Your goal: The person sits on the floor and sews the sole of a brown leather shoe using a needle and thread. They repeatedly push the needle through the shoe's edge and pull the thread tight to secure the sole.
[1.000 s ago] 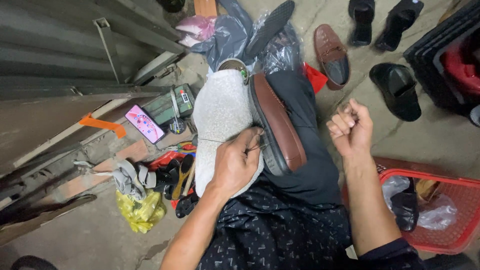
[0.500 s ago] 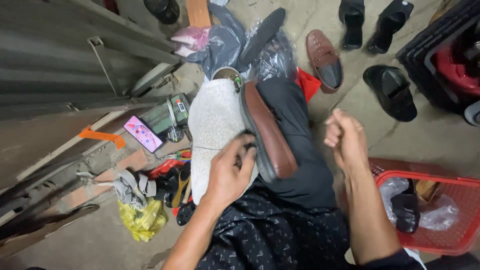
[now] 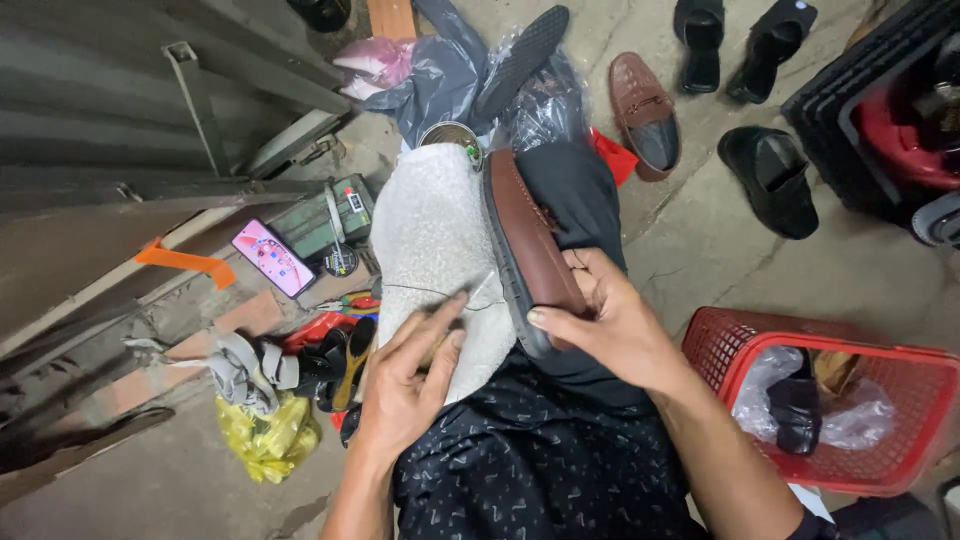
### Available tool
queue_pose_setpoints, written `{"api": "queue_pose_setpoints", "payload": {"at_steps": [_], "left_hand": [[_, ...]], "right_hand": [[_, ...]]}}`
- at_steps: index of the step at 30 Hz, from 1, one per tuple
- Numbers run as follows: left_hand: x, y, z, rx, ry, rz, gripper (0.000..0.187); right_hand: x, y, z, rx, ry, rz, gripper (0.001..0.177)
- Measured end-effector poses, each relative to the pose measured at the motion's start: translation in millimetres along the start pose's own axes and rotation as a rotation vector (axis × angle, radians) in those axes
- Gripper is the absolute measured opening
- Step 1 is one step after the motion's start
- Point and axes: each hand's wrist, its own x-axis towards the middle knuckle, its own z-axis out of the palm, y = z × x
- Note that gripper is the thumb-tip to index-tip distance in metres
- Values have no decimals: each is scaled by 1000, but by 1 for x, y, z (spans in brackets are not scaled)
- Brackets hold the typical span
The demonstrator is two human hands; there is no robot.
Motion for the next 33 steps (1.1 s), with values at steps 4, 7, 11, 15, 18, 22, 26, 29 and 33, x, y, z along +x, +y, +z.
{"api": "queue_pose_setpoints", "payload": {"at_steps": [4,7,11,15,18,22,26,29,33], "left_hand": [[3,9,-1,47,-73,-83,38],[5,1,1,126,-105,26,35],[7,-1,2,232,-114,42,36],[10,5,-4,355,-132,53,40],[10,8,-5,435,-142,50,43],[17,6,-12,438,-162,84,39],[30,8,-13,328,-257,-31,38],[43,20,-14,335,-289,-62,40],[42,2,-3,436,-323,0,41]], "right_hand": [[7,14,-12,142,-55,19,47],[9,14,-16,144,-68,52,51],[9,13,-18,123,-78,62,41],[10,10,-17,131,-107,49,44],[10,14,-15,132,-116,23,39],[10,7,-14,122,-137,46,35],[13,13,-13,-32,-160,-38,33],[11,4,-11,-223,-138,-85,28],[5,-5,-14,-582,-115,-10,27]]}}
